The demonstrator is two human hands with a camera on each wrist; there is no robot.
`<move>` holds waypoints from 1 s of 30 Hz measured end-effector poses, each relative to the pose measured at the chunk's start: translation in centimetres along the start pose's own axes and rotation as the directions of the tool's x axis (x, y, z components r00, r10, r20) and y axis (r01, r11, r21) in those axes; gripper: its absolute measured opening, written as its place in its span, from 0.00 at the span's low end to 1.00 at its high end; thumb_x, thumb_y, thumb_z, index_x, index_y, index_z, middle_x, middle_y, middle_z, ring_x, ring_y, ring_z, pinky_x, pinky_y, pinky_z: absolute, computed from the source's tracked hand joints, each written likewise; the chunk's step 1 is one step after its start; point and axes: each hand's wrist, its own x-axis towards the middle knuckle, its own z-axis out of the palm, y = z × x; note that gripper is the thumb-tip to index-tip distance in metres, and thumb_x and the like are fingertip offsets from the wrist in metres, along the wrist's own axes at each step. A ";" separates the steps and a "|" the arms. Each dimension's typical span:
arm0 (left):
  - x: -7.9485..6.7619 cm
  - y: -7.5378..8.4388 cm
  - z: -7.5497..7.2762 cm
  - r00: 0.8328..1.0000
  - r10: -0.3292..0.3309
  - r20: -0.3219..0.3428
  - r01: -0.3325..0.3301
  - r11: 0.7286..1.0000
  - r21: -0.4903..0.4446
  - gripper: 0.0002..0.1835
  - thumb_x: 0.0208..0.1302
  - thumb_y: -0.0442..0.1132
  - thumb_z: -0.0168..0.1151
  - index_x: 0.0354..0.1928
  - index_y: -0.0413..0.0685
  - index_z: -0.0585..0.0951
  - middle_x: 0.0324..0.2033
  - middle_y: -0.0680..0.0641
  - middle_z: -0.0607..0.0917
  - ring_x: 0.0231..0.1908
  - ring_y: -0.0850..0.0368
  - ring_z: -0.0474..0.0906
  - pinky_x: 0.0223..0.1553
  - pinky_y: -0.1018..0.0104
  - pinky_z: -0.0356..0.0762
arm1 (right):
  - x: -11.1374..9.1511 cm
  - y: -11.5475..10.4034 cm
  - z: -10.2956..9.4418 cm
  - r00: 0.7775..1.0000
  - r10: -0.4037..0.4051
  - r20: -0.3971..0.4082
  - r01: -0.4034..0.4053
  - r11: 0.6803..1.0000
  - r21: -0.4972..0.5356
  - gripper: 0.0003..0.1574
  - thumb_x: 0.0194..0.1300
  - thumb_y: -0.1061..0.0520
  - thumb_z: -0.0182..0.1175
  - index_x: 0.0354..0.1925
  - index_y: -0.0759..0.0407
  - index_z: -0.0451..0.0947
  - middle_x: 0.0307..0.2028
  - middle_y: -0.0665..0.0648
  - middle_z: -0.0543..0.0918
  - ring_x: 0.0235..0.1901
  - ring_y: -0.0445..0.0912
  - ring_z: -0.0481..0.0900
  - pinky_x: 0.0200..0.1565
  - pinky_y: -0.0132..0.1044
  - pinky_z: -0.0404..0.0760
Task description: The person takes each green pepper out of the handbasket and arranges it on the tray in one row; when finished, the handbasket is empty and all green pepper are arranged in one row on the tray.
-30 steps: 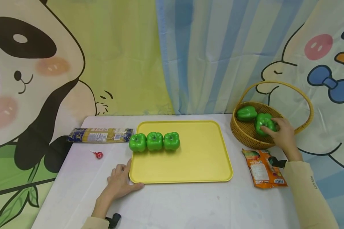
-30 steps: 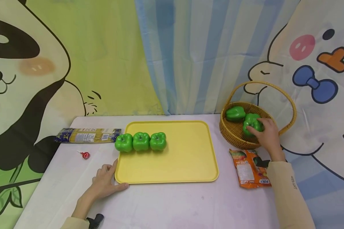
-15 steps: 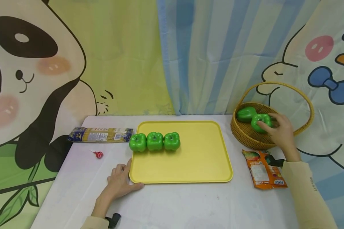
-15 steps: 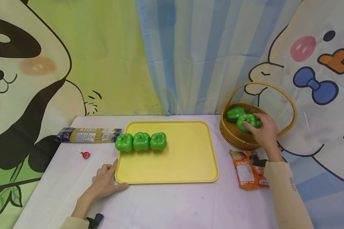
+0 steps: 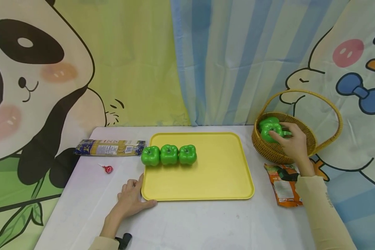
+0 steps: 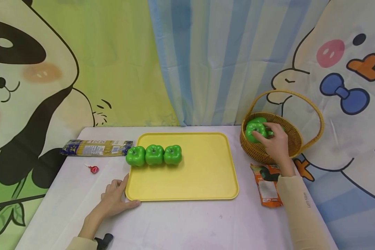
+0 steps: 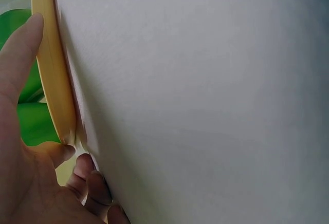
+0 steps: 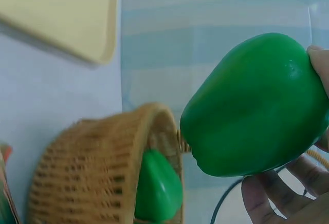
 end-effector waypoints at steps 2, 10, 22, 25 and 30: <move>0.0 0.0 0.0 1.000 0.002 0.001 -0.002 1.000 0.000 0.68 0.41 0.78 0.69 0.81 0.57 0.50 0.58 0.39 0.69 0.55 0.44 0.65 0.43 0.54 0.62 | -0.1 -0.3 0.4 1.000 -0.011 0.009 0.011 1.000 0.023 0.36 0.63 0.48 0.71 0.62 0.64 0.75 0.56 0.65 0.77 0.44 0.21 0.66 0.40 0.11 0.67; 0.0 0.1 0.0 1.000 -0.004 0.005 0.004 1.000 0.005 0.68 0.42 0.79 0.68 0.81 0.58 0.50 0.58 0.39 0.69 0.56 0.43 0.64 0.44 0.53 0.62 | -0.6 -2.0 2.6 0.995 -0.037 0.088 0.027 0.993 0.114 0.35 0.65 0.50 0.69 0.64 0.65 0.74 0.55 0.66 0.78 0.44 0.20 0.70 0.42 0.11 0.70; 0.0 0.1 0.0 1.000 0.003 0.003 -0.003 1.000 0.006 0.67 0.44 0.77 0.69 0.81 0.55 0.49 0.60 0.38 0.69 0.56 0.43 0.64 0.43 0.53 0.62 | -2.3 -2.9 8.1 0.968 -0.052 0.247 0.006 0.983 0.182 0.36 0.69 0.48 0.65 0.67 0.64 0.70 0.59 0.67 0.76 0.57 0.63 0.79 0.51 0.38 0.82; 0.0 0.1 0.0 1.000 0.004 0.000 -0.004 1.000 0.005 0.67 0.44 0.77 0.69 0.81 0.55 0.50 0.59 0.38 0.69 0.55 0.43 0.64 0.43 0.53 0.62 | -2.7 -3.3 9.4 0.945 -0.061 0.323 -0.001 0.982 0.187 0.37 0.70 0.47 0.63 0.69 0.64 0.68 0.60 0.69 0.75 0.58 0.66 0.78 0.54 0.58 0.80; 0.0 0.0 0.0 1.000 0.012 -0.007 -0.012 1.000 0.012 0.68 0.43 0.77 0.69 0.81 0.54 0.50 0.58 0.37 0.69 0.55 0.43 0.65 0.43 0.52 0.63 | -3.5 -3.6 11.4 0.914 -0.095 0.395 0.021 0.982 0.188 0.37 0.71 0.47 0.62 0.70 0.62 0.67 0.60 0.69 0.75 0.58 0.65 0.78 0.57 0.59 0.78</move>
